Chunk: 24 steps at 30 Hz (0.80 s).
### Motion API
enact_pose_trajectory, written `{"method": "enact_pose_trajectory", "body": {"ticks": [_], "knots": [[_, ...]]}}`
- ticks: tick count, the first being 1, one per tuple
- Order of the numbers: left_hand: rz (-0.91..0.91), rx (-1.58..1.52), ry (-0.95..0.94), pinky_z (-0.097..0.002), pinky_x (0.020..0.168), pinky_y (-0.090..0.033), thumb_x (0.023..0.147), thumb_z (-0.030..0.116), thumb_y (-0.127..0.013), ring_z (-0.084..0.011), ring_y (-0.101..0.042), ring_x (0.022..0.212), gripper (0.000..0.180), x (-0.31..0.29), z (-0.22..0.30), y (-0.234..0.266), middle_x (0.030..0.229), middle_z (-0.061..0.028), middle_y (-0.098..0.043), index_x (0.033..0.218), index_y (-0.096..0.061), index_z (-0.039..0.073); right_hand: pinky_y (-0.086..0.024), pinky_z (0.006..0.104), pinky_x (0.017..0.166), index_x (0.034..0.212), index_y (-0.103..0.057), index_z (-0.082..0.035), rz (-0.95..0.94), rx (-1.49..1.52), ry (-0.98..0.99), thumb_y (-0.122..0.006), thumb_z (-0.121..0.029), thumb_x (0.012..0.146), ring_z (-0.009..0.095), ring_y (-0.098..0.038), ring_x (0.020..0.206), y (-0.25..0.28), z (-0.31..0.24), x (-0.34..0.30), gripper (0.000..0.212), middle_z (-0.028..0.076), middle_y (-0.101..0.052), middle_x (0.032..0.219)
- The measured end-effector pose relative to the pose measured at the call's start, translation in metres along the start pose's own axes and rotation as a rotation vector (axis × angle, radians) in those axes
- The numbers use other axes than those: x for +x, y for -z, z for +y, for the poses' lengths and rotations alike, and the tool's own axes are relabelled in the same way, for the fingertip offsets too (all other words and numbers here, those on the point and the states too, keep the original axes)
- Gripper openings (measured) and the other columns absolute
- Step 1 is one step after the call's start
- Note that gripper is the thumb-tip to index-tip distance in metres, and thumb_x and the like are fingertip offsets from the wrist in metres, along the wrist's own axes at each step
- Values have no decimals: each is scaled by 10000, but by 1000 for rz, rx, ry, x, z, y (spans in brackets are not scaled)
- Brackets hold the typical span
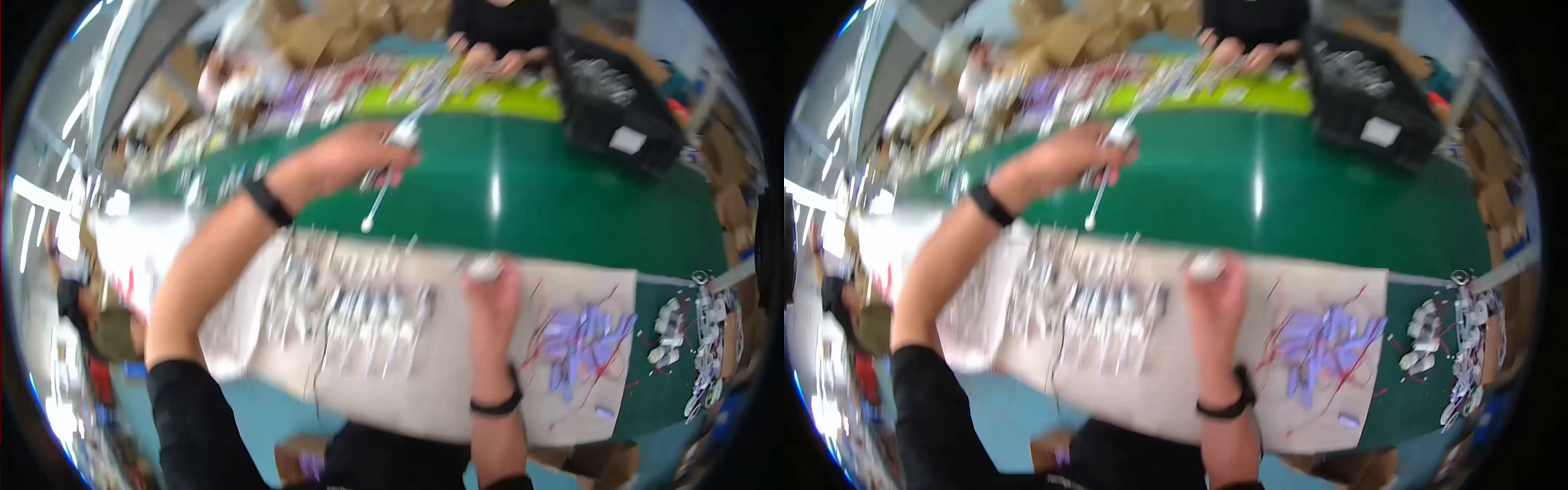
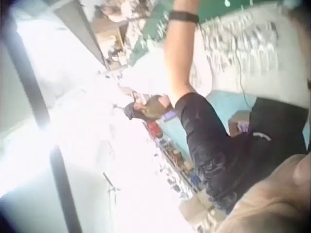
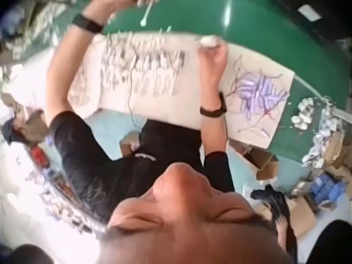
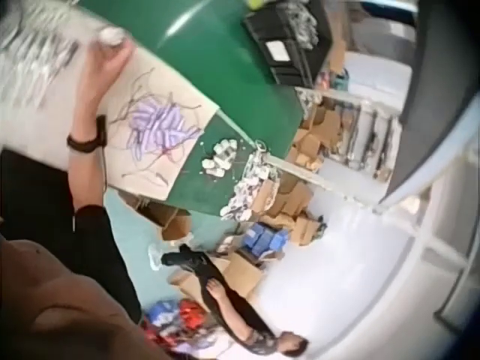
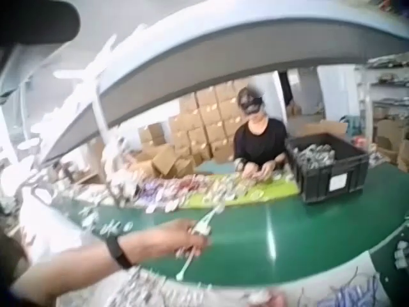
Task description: The person reaches into a bag to retrieve a plastic pump, fits it onto a motor, and then connects a circuit board to the assembly. They place the completed unit on the table and repeat the process with more components.
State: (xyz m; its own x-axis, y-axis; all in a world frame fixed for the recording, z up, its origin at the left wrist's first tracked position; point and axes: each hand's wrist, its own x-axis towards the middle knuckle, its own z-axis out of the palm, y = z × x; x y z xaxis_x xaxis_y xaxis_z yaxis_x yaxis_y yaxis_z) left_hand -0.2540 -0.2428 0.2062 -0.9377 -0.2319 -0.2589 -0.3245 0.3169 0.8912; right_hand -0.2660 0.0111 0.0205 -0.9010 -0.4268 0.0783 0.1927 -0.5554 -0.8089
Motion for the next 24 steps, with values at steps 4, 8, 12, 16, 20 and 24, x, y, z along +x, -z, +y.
{"method": "enact_pose_trajectory", "body": {"ticks": [4, 8, 12, 16, 20, 24], "knots": [[-108, 41, 173, -230, 592, -449, 881, 243, -735, -65, -597, 722, 329, -74, -1, -19, 861, 9, -633, 1118, -612, 51, -545, 335, 916, 1248, -484, -2, 75, -28, 65, -656, -10, 920, 215, -633, 1075, 0, -5, 13, 371, 95, -603, 1152], [-247, 538, 164, -335, 760, -502, 908, 184, -670, -192, -655, 859, 399, -145, -21, -21, 968, -93, -661, 1243, -544, 10, -557, 349, 917, 1236, -484, -6, 52, -48, -14, -658, -11, 921, 233, -635, 1077, -2, 7, 10, 360, 110, -594, 1164], [-436, 834, -152, -439, 885, -482, 903, 73, -591, -419, -596, 1043, 416, -207, -34, -20, 1107, -224, -639, 1310, -524, 26, -557, 360, 938, 1221, -487, -6, 5, -88, 13, -651, -17, 929, 238, -633, 1083, -2, 3, 6, 335, 119, -593, 1160], [-471, 831, -48, -436, 924, -490, 840, 29, -591, -396, -614, 1069, 467, -250, -6, -19, 1133, -217, -659, 1305, -560, 17, -551, 376, 952, 1221, -492, -5, -27, -100, 52, -647, -8, 927, 245, -633, 1088, 0, 0, 8, 333, 111, -605, 1148], [-266, 1114, -400, -470, 790, -540, 795, 38, -620, -375, -664, 939, 193, -290, -26, -35, 972, -173, -679, 983, -656, 17, -536, 387, 966, 1212, -510, -12, -80, -107, 14, -649, -2, 922, 251, -632, 1094, 15, 18, 20, 322, 111, -623, 1132], [-140, 1607, -623, -333, 793, -473, 701, 131, -684, -203, -620, 867, 15, -293, -88, -83, 813, 10, -635, 711, -686, 143, -529, 366, 965, 1237, -508, -20, -65, -155, 27, -646, -46, 944, 222, -627, 1101, 45, 16, 23, 325, 113, -621, 1160]]}}
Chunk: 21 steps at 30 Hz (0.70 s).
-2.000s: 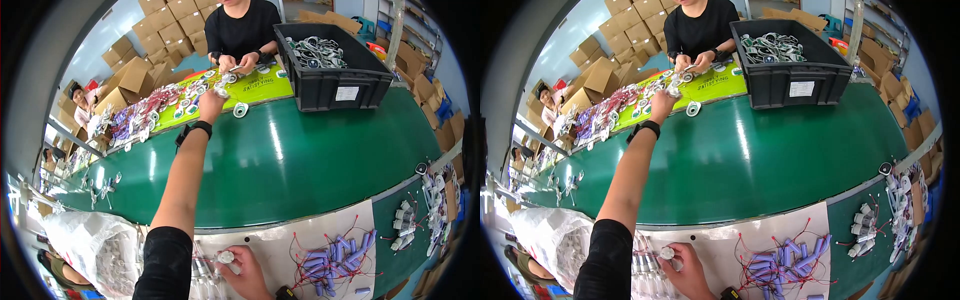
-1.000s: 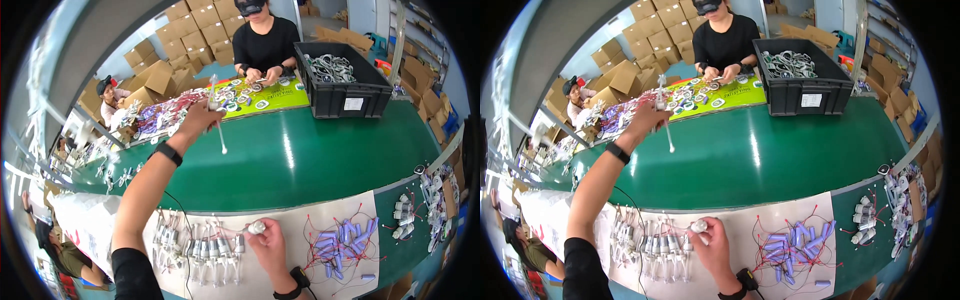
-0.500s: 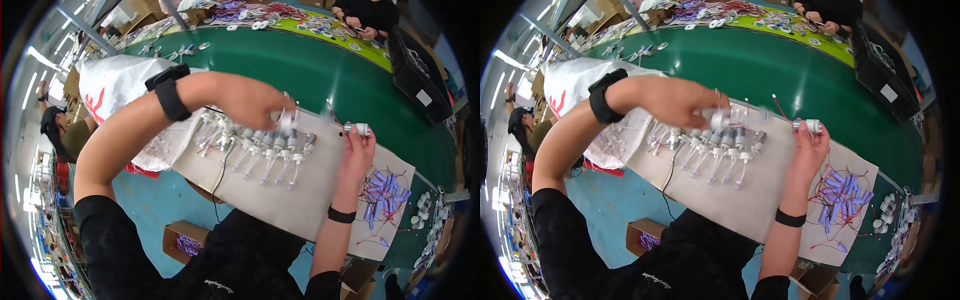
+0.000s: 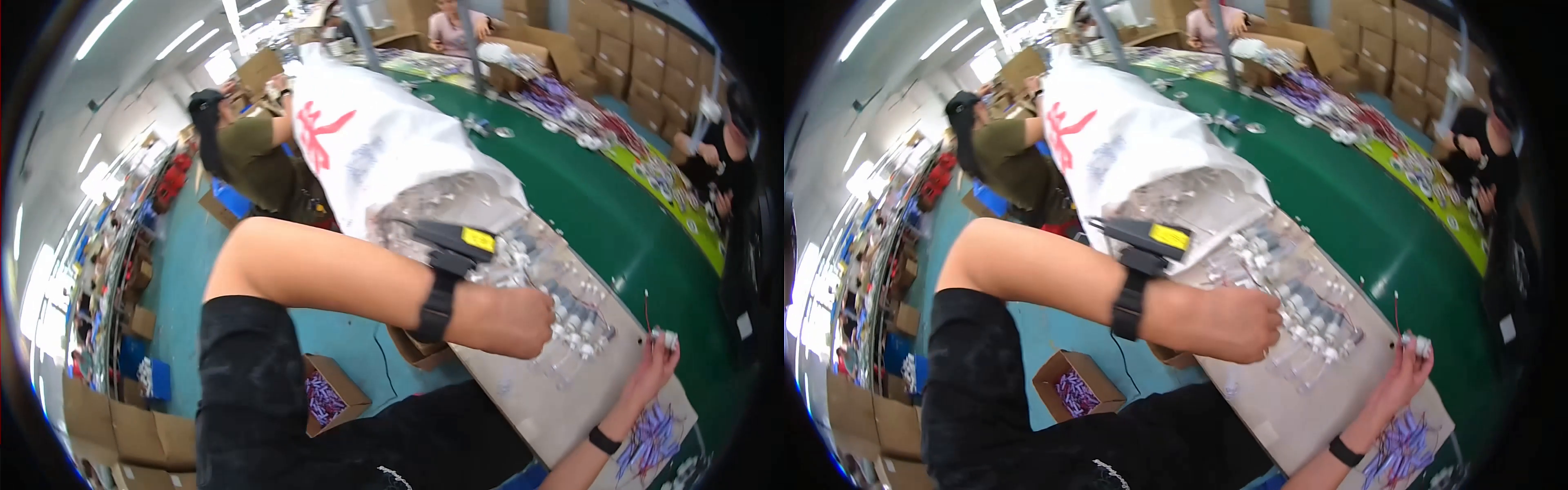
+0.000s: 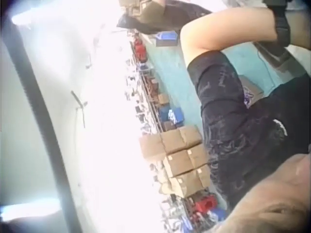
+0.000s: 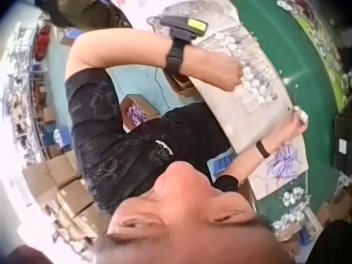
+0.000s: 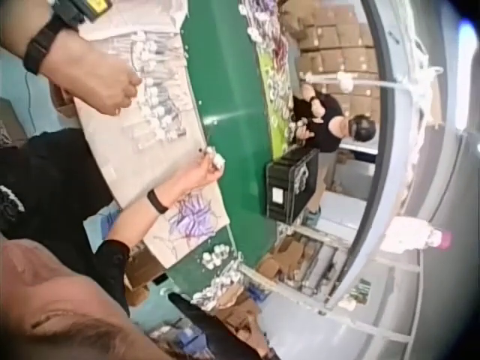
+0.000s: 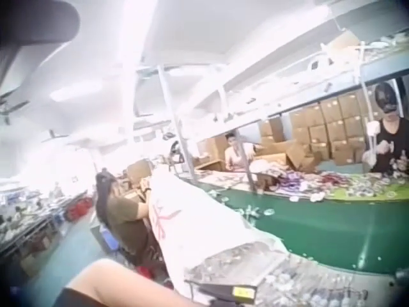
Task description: The person reaches into a bag to retrieve a plastic pump, fits it onto a motor, and then connects a circuit board to the assembly. They place the completed unit on the table and repeat the process with more components.
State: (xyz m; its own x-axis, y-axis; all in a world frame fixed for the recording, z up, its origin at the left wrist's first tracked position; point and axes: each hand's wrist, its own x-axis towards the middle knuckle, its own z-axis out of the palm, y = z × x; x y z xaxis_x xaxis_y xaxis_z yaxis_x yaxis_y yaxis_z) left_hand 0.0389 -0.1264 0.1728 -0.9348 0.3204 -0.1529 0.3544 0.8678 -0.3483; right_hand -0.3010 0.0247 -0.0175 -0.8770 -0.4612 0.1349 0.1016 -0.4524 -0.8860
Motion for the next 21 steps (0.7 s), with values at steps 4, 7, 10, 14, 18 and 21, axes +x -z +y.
{"method": "enact_pose_trajectory", "body": {"ticks": [4, 7, 10, 14, 18, 21], "knots": [[103, 83, -69, -317, 807, -452, 725, 126, -658, -183, -602, 830, 68, 2, -5, -43, 783, 39, -643, 693, -713, 150, -526, 316, 930, 1280, -478, -23, -3, 4, -9, -638, -52, 953, 199, -619, 1092, -22, -4, -4, 365, 110, -597, 1187], [152, 166, -103, -311, 787, -452, 715, 118, -656, -185, -608, 843, 91, 13, -14, -68, 745, 42, -645, 667, -722, 157, -523, 332, 964, 1256, -490, -25, -27, -11, -13, -643, -68, 955, 193, -615, 1106, -28, -3, -4, 341, 100, -598, 1203], [177, 221, -82, -306, 770, -463, 711, 140, -652, -200, -609, 866, 87, 32, -19, -92, 774, 25, -663, 672, -729, 148, -525, 333, 962, 1261, -483, -18, -57, -4, -19, -639, -68, 957, 197, -616, 1104, -31, 0, -8, 346, 105, -593, 1208], [296, 218, 38, -307, 815, -468, 734, 200, -646, -198, -583, 906, 116, 68, -32, -144, 823, 28, -657, 721, -746, 142, -528, 336, 956, 1265, -480, -17, -57, 6, 15, -635, -56, 955, 203, -617, 1109, -27, -8, -5, 349, 109, -593, 1206], [121, 233, -37, -306, 888, -455, 791, 206, -625, -209, -570, 959, 146, 91, -36, -145, 871, 20, -655, 773, -753, 140, -525, 339, 946, 1266, -483, -26, -11, -12, 8, -638, -39, 947, 209, -623, 1089, -18, -10, -5, 355, 109, -602, 1193], [266, 315, 20, -352, 1060, -378, 828, 205, -595, -208, -572, 1065, 187, 92, -33, -156, 891, -6, -672, 813, -756, 111, -526, 348, 914, 1246, -499, -42, -71, -13, 29, -649, -16, 929, 219, -628, 1070, -13, -2, -2, 352, 96, -617, 1134]]}}
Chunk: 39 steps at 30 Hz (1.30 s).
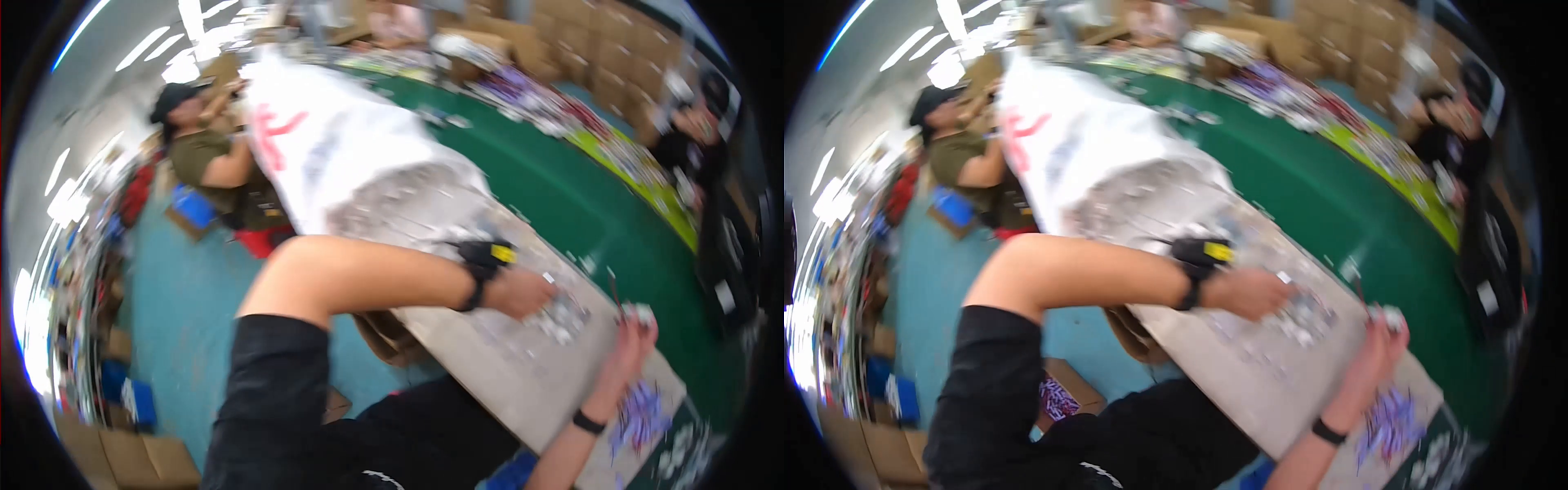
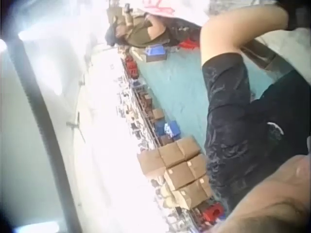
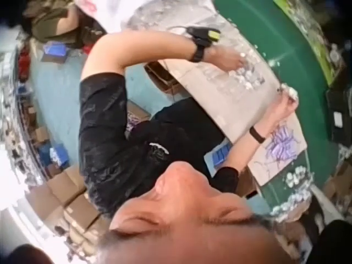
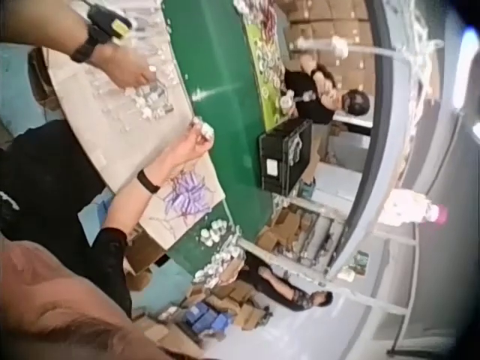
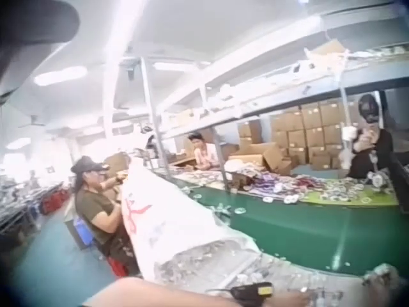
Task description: The person reaches into a bag to retrieve a plastic pump, fits it onto a motor, and then connects a circuit board to the assembly. They place the completed unit on the table and repeat the process with more components.
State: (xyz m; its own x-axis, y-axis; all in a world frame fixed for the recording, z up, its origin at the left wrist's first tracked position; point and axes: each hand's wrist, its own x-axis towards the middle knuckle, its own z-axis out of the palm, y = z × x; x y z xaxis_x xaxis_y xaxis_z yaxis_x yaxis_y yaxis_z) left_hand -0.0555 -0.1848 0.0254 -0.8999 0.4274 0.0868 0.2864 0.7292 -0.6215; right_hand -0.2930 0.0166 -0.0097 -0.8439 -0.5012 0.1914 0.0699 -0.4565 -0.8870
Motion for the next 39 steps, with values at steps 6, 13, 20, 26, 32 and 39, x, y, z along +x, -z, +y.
{"method": "enact_pose_trajectory", "body": {"ticks": [6, 13, 20, 26, 32, 39], "knots": [[-232, 6, -295, -370, 1128, -339, 785, 157, -624, -203, -555, 1112, 158, -6, -38, 49, 962, 7, -669, 857, -751, 97, -534, 370, 924, 1241, -480, -16, 77, -7, -20, -657, -1, 920, 253, -625, 1076, -46, -24, -14, 367, 90, -579, 1143], [-179, -144, -247, -310, 1077, -392, 797, 140, -616, -206, -549, 1121, 69, -6, -42, 37, 996, -9, -614, 841, -653, 103, -530, 387, 958, 1245, -476, -2, 74, -20, -46, -656, -4, 920, 260, -622, 1090, -45, -30, -18, 371, 100, -565, 1157], [27, -161, 129, -348, 1047, -440, 791, 103, -619, -239, -578, 1135, 157, -46, -57, 107, 1093, -60, -632, 942, -634, 60, -531, 384, 945, 1259, -476, 1, 74, -22, -65, -626, 11, 928, 252, -623, 1088, -49, -25, -19, 364, 100, -567, 1166], [130, -371, 787, -430, 1057, -457, 773, 20, -622, -278, -616, 1125, 255, -71, -13, 136, 1098, -79, -671, 1017, -678, 65, -534, 373, 945, 1245, -484, -6, 71, 75, -160, -617, -25, 949, 268, -623, 1096, -46, -24, -19, 325, 119, -583, 1164], [458, -166, 757, -469, 1075, -425, 714, -5, -670, -264, -577, 1206, 323, -3, -48, 105, 1147, -48, -671, 1017, -697, 104, -507, 430, 1049, 1185, -495, 1, 7, 394, -228, -573, 11, 958, 336, -600, 1155, -50, -32, -20, 240, 146, -587, 1156], [743, -763, 954, -433, 953, -504, 813, 79, -713, -330, -638, 1026, 267, 66, -55, 57, 1080, -140, -686, 1074, -673, 37, -486, 438, 1070, 1196, -496, -34, -78, 453, -149, -606, 24, 935, 363, -575, 1197, -59, -34, -24, 289, 135, -584, 1181]]}}
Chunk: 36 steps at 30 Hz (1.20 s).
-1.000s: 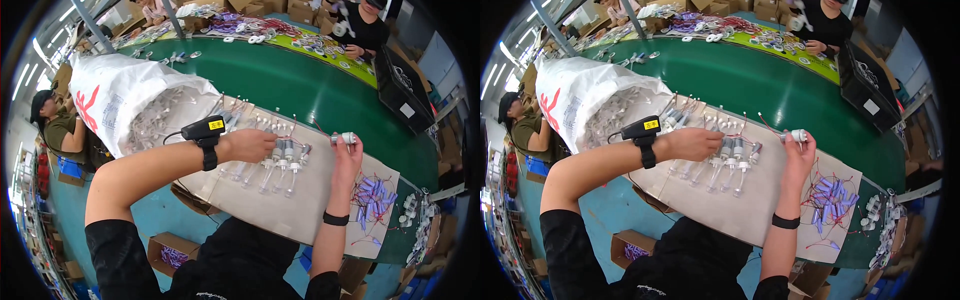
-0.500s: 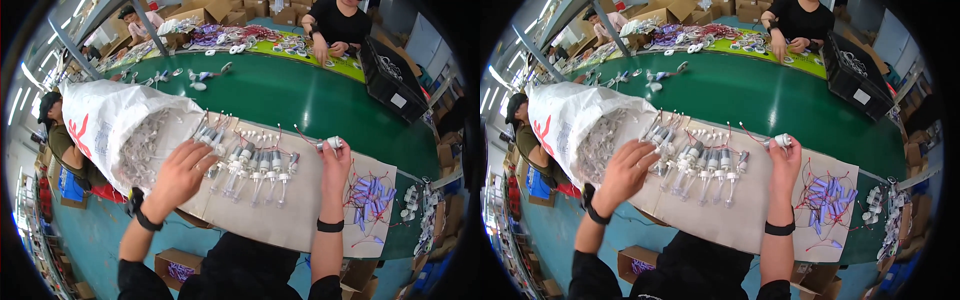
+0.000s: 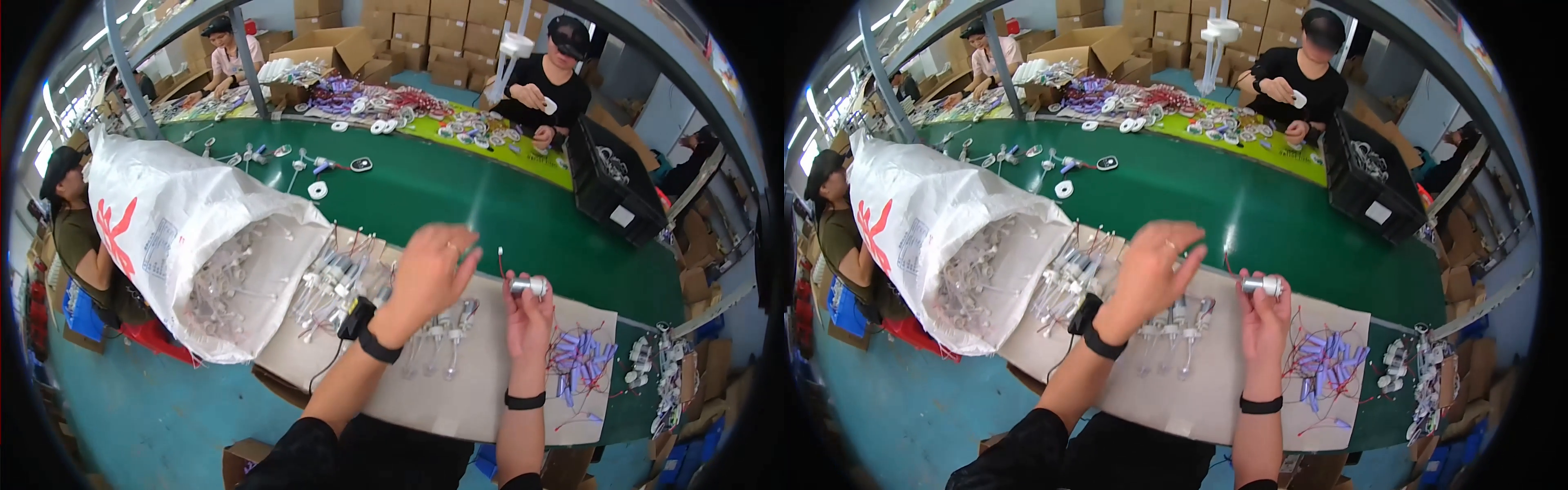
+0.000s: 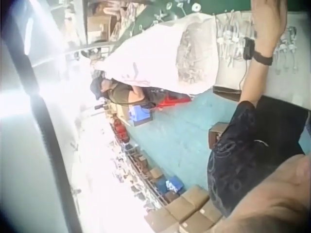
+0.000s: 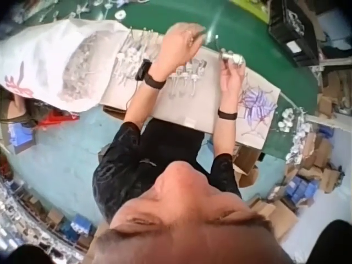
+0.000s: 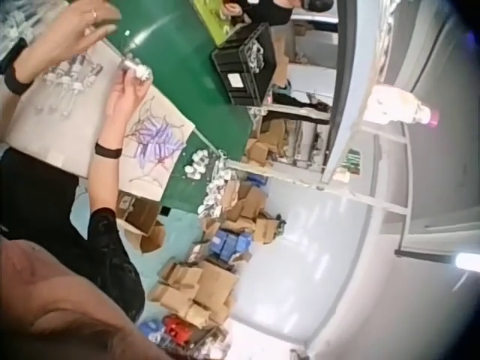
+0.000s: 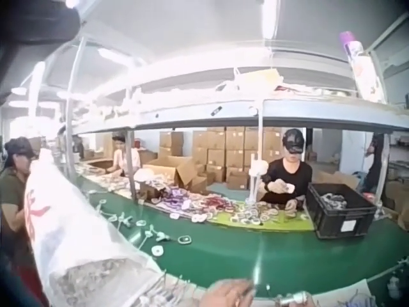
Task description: The person reaches into a bag to retrieve a plastic pump, fits it onto a motor, and then connects a circuit board to the assembly. They place the completed unit on the table and repeat the process with more components.
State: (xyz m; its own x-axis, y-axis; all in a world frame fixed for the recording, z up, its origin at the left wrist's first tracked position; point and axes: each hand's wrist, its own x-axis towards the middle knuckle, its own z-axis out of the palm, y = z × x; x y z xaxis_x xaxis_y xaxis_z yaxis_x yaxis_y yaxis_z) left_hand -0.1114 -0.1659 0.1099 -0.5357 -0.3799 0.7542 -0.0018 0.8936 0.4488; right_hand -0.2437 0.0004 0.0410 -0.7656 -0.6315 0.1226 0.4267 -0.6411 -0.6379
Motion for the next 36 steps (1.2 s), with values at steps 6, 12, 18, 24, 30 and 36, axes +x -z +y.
{"method": "enact_pose_trajectory", "body": {"ticks": [6, 12, 18, 24, 30, 36], "knots": [[-354, -570, 419, -366, 869, -547, 871, 190, -755, -271, -691, 1005, 393, -32, 22, -7, 1108, -148, -706, 1189, -653, -17, -452, 414, 1036, 1206, -500, -98, -108, -147, 30, -736, -21, 847, 290, -556, 1182, -7, 0, -14, 436, 90, -574, 1201], [-499, -1000, 730, -282, 857, -562, 945, 120, -674, -130, -688, 936, 335, -39, 10, -22, 1055, -100, -720, 1249, -637, -17, -479, 371, 990, 1142, -524, -65, -91, -356, 78, -747, 31, 779, 236, -590, 1125, -15, 3, -23, 437, 119, -611, 1163], [-444, -1259, 1034, -348, 890, -582, 1018, 169, -559, -238, -695, 996, 343, -29, 4, -9, 1143, -168, -674, 1272, -586, -60, -496, 326, 941, 1177, -514, -50, -46, -324, 23, -700, 56, 819, 202, -605, 1087, -18, 7, -12, 417, 136, -609, 1203], [-436, -1348, 1068, -400, 910, -584, 1042, 255, -507, -308, -692, 1035, 408, -27, 5, -16, 1169, -208, -661, 1257, -568, -85, -456, 346, 999, 1192, -521, -57, -47, -295, -36, -716, 52, 821, 205, -592, 1113, -15, -1, -13, 433, 122, -591, 1221], [-398, -1266, 1035, -386, 860, -599, 1037, 246, -522, -293, -712, 970, 379, -29, 9, -14, 1089, -186, -691, 1196, -612, -85, -474, 324, 956, 1181, -525, -52, -70, -332, -33, -709, 74, 807, 188, -589, 1085, -14, -4, -14, 435, 114, -590, 1192], [-346, -1187, 923, -314, 774, -594, 999, 203, -605, -209, -712, 865, 322, -37, -1, -7, 1047, -154, -707, 1146, -648, -81, -462, 275, 903, 1188, -525, -50, -176, -632, 30, -723, 54, 793, 149, -561, 1039, -2, 7, -9, 454, 68, -568, 1124]]}}
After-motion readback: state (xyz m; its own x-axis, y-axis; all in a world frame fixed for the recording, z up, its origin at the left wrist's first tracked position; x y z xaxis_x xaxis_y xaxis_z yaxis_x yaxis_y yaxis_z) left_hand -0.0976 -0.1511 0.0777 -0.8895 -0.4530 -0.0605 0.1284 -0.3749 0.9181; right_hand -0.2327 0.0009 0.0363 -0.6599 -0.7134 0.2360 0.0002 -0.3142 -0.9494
